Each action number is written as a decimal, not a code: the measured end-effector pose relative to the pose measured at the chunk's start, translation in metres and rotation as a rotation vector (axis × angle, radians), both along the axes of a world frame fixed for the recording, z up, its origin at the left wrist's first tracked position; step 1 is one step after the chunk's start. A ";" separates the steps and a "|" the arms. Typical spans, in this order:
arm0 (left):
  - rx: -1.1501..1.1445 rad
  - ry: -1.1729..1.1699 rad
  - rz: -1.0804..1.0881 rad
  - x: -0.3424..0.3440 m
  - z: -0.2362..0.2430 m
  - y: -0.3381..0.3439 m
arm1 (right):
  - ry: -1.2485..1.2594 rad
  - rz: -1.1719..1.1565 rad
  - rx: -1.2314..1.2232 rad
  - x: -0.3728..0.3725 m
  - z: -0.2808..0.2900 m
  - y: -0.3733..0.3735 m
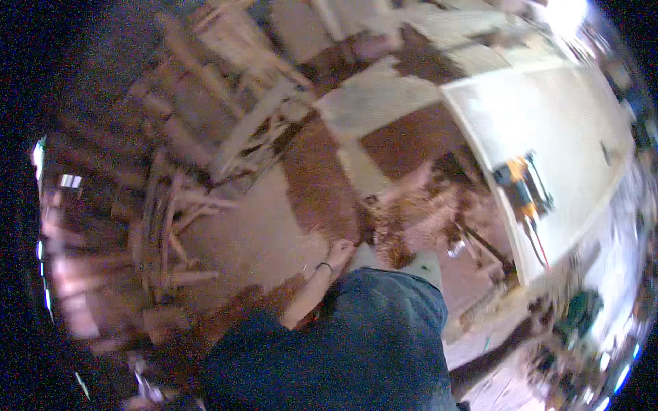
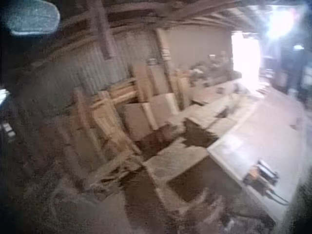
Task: Measuring, marking, and securing trim pieces to a large plywood panel in a workshop.
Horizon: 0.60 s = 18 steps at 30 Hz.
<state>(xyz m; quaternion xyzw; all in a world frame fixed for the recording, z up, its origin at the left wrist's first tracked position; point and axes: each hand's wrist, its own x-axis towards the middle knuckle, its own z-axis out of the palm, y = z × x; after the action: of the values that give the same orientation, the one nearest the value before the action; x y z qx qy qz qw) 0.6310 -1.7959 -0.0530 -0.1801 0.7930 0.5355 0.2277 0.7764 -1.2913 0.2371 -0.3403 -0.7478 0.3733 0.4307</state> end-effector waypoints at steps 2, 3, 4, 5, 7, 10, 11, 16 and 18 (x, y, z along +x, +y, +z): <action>0.086 0.036 -0.128 -0.055 -0.010 -0.003 | 0.252 -0.043 -0.466 0.022 -0.075 0.076; 0.104 0.137 -0.181 -0.083 -0.006 -0.020 | 0.062 0.089 -0.049 -0.080 0.004 -0.026; 0.154 0.006 -0.191 -0.106 0.003 -0.004 | -0.027 0.020 -0.115 -0.097 0.023 -0.036; 0.175 -0.108 -0.168 -0.133 0.015 0.007 | 0.095 0.070 -0.125 -0.120 0.025 -0.044; 0.155 -0.226 -0.128 -0.174 0.029 0.029 | -0.072 0.132 -0.181 -0.151 0.026 -0.035; 0.109 -0.183 -0.081 -0.223 0.044 0.081 | -0.247 0.304 -0.291 -0.207 -0.010 0.011; 0.209 -0.143 -0.083 -0.236 0.044 0.099 | -0.322 0.330 -0.203 -0.221 -0.037 0.035; 0.340 -0.127 -0.073 -0.271 0.092 0.241 | -0.819 0.521 0.154 -0.282 -0.110 0.091; 0.390 -0.108 -0.130 -0.291 0.091 0.297 | -1.141 0.435 0.469 -0.292 -0.151 0.092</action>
<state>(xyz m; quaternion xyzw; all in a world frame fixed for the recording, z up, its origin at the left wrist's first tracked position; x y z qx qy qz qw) 0.3401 -1.4985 0.0381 -0.1097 0.6711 0.6526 0.3342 0.4848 -1.1994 0.0861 -0.2230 -0.9724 0.0398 -0.0562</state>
